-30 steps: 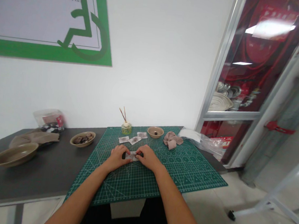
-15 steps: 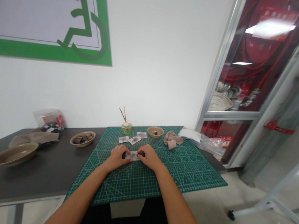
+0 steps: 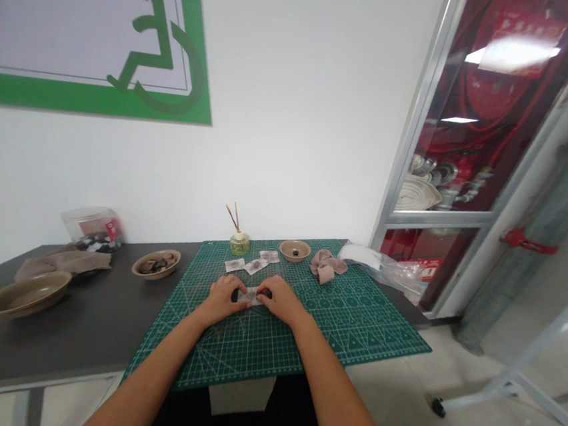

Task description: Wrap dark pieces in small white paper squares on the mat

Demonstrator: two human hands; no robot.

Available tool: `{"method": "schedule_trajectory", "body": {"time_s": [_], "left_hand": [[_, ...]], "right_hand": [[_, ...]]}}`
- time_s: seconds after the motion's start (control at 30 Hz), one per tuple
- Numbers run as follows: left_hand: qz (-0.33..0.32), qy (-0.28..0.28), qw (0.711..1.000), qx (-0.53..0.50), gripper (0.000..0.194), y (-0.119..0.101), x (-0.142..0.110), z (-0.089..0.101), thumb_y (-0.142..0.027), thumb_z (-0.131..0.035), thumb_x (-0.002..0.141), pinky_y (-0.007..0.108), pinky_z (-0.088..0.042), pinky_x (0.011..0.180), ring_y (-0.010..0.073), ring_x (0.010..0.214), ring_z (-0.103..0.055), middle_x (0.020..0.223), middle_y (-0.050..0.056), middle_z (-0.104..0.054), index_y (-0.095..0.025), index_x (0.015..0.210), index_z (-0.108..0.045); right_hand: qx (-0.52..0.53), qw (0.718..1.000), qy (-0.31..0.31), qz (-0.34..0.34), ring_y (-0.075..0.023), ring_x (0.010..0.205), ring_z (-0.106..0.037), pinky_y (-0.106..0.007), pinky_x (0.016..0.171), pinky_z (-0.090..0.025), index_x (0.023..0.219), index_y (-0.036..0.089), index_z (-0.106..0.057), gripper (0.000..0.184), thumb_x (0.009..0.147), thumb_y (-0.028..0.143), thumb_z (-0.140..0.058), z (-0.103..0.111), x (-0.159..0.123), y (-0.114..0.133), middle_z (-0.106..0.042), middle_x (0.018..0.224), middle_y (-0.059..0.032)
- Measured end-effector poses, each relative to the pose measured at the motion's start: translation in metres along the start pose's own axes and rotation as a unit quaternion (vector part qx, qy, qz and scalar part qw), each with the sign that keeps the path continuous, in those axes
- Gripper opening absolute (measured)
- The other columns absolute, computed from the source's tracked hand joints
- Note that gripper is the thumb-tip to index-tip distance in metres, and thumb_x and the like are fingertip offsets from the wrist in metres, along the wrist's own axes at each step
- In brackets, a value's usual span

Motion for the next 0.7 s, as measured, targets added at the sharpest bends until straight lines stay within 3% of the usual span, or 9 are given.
{"method": "schedule_trajectory", "body": {"time_s": [0.7], "left_hand": [[0.001, 0.001, 1.0, 0.007, 0.024, 0.0002, 0.0007, -0.0006, -0.041, -0.066, 0.071, 0.036, -0.032, 0.084, 0.0227, 0.102, -0.046, 0.102, 0.001, -0.056, -0.023, 0.087, -0.061]], "right_hand": [[-0.001, 1.0, 0.003, 0.022, -0.0173, 0.083, -0.052, -0.032, 0.08, -0.039, 0.08, 0.018, -0.065, 0.014, 0.073, 0.006, -0.064, 0.0025, -0.0019, 0.0023, -0.062, 0.078, -0.0016]]}}
Point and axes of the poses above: each hand's wrist, its own x-axis towards the middle knuckle, its own z-axis out of the back of the hand, y = z × x, the point moved 9 cm from there along x, towards the middle knuckle
